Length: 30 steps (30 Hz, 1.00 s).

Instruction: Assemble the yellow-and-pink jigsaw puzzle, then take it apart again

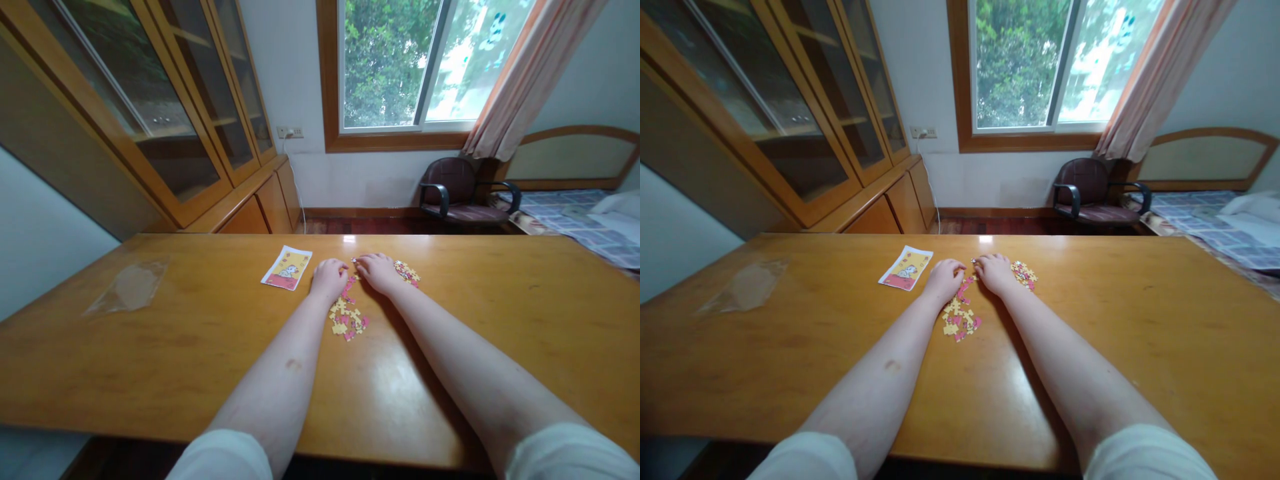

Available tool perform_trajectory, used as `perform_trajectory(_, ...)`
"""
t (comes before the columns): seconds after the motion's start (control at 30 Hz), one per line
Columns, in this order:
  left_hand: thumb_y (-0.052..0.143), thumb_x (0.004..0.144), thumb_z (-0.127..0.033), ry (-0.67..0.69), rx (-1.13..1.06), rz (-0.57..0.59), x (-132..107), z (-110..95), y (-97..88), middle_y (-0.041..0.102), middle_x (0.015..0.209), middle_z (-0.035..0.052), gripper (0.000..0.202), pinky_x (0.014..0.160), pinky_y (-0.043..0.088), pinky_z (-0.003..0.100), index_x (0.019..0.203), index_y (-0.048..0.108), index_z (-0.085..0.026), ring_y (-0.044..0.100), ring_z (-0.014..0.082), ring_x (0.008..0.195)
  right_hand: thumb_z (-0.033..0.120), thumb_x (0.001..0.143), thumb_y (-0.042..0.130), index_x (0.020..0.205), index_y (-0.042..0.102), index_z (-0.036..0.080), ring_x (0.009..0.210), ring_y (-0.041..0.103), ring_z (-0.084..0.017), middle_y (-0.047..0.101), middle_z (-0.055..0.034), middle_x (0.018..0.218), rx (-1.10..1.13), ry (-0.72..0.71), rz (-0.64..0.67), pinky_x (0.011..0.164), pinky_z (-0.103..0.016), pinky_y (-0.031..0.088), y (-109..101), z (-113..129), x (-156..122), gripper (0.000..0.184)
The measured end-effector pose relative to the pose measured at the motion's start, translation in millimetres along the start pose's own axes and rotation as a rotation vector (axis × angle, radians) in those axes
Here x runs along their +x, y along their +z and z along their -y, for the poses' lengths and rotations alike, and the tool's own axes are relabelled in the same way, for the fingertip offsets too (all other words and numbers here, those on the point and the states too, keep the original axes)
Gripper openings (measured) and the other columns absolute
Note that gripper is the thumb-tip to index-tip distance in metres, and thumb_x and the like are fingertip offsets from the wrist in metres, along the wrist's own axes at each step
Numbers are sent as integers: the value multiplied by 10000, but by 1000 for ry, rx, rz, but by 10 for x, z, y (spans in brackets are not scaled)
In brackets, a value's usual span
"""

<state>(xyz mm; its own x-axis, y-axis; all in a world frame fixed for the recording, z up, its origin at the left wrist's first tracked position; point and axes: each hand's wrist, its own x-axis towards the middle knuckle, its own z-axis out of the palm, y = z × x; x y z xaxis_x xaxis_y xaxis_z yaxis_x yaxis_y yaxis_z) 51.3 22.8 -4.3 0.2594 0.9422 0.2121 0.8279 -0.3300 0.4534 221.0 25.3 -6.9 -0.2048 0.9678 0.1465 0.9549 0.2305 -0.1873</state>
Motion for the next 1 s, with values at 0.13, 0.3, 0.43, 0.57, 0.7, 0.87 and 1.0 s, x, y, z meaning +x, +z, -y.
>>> perform_trajectory(0.13,531,877,-339,100,47,110,-38,-27,10,582,1310,62,376,1084,345,428,1236,633,-290,474,262,1236,420,978,376,1349,540,323,1331,371,-368,420,-78,1492,-40,-3,72,1070,-624,212,17,-31,10,418)
perform_trajectory(0.3,526,878,-392,170,53,195,-69,-25,38,533,1377,40,396,1107,311,432,1259,617,-341,435,256,1287,392,976,371,1234,636,320,1346,363,-358,481,-62,1447,10,98,111,1064,-671,194,-108,-268,-44,377)
perform_trajectory(0.43,553,851,-370,196,19,193,-44,-11,62,599,1295,24,286,1083,348,396,1077,720,-316,487,234,1230,443,961,376,1128,682,261,1323,408,-311,509,-91,1417,50,119,103,1089,-644,179,-227,-529,-244,393)
perform_trajectory(0.57,524,854,-295,143,1,131,-13,-12,46,681,1126,32,230,1019,415,356,913,741,-245,563,218,1108,646,849,471,1422,419,140,1389,293,-387,287,-230,1530,14,378,56,1069,-672,195,-174,-642,-552,766)
perform_trajectory(0.7,527,864,-327,47,31,121,-20,-4,42,617,1279,76,343,1066,379,385,1154,676,-222,521,244,1205,757,759,490,1514,227,133,1429,188,-405,159,-241,1569,-30,335,73,1101,-648,136,-20,-588,-700,1014)
perform_trajectory(0.87,520,876,-415,57,49,239,-40,-12,54,468,1459,59,440,1152,214,513,1296,589,-302,371,288,1368,754,782,457,1516,208,100,1440,183,-368,193,-246,1559,-26,277,64,1138,-567,135,61,-524,-480,1014)
perform_trajectory(1.0,565,847,-369,67,31,227,-23,-24,48,536,1395,54,384,1143,267,456,1214,654,-297,446,255,1310,723,806,459,1521,223,169,1444,185,-352,166,-199,1580,-20,183,67,1139,-545,169,75,-504,-233,935)
